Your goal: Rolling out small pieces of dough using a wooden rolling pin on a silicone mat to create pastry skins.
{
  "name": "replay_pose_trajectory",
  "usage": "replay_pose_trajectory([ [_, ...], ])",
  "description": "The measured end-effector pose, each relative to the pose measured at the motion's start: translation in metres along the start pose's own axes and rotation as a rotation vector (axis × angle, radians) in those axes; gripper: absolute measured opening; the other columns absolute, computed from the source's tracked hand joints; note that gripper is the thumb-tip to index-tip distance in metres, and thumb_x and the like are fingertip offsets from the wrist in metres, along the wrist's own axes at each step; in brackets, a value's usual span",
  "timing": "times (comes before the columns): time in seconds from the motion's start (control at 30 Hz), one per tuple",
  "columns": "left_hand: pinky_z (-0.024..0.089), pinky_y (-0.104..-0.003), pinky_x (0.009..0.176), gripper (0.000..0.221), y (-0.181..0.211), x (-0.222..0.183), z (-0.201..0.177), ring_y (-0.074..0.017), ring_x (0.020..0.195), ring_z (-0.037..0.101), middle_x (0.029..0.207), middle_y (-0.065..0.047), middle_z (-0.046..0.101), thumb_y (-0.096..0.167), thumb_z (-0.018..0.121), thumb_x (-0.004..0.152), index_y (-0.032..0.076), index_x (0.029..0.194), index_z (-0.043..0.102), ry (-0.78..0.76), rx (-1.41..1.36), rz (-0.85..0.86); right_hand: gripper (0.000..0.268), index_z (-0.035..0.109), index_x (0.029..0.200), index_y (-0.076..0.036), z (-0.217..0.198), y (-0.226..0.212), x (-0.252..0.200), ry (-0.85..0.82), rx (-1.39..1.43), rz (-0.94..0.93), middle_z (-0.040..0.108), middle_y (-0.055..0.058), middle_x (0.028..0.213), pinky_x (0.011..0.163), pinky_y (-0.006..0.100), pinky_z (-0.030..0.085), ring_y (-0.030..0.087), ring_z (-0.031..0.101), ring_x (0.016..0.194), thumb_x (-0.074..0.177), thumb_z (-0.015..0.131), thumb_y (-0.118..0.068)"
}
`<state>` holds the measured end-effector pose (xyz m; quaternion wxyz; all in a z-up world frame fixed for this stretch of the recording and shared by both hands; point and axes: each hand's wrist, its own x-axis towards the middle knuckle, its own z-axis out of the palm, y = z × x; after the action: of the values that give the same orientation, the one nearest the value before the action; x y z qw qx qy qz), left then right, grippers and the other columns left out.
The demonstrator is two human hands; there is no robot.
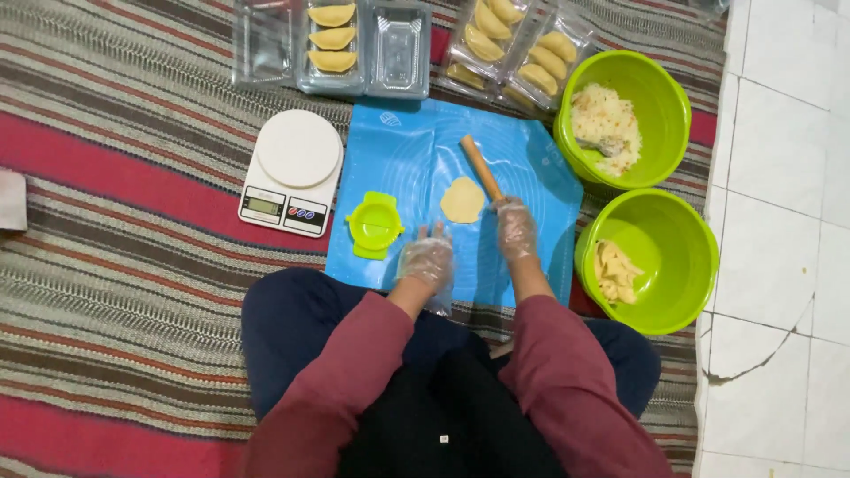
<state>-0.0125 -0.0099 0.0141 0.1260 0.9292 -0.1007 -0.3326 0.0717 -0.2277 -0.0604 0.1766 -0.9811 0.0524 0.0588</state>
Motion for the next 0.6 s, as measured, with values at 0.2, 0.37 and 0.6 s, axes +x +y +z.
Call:
replay_pose_trajectory([
  [0.2, 0.031, -0.062, 0.118, 0.082, 0.015, 0.014, -0.025, -0.0396, 0.157, 0.017, 0.173, -0.007, 0.014, 0.039, 0.067, 0.093, 0.018, 0.163, 0.031, 0.005, 0.044, 0.090, 0.074, 0.029, 0.160, -0.020, -0.043, -0.023, -0.018, -0.002, -0.075, -0.024, 0.061, 0.020, 0.135, 0.104, 0.046, 0.056, 0.035, 0.062, 0.127, 0.096, 0.065, -0.016],
  [0.37, 0.021, -0.062, 0.122, 0.079, 0.024, -0.006, -0.053, -0.0384, 0.157, 0.018, 0.173, -0.008, 0.017, 0.034, 0.059, 0.096, 0.014, 0.164, 0.024, -0.002, 0.022, 0.114, 0.054, 0.054, 0.148, -0.020, -0.066, -0.043, -0.041, -0.020, -0.010, -0.290, 0.066, 0.020, 0.114, 0.089, 0.056, 0.059, 0.045, 0.067, 0.107, 0.096, 0.056, -0.012],
  [0.6, 0.024, -0.057, 0.107, 0.058, 0.022, -0.007, -0.068, -0.0352, 0.135, 0.027, 0.148, -0.008, 0.027, 0.023, 0.057, 0.096, 0.009, 0.145, 0.031, 0.208, 0.039, 0.107, 0.030, 0.072, 0.123, -0.039, -0.015, -0.027, -0.029, 0.152, -0.209, -0.272, 0.069, 0.003, 0.101, 0.073, 0.048, 0.063, 0.035, 0.072, 0.093, 0.094, 0.062, -0.042],
])
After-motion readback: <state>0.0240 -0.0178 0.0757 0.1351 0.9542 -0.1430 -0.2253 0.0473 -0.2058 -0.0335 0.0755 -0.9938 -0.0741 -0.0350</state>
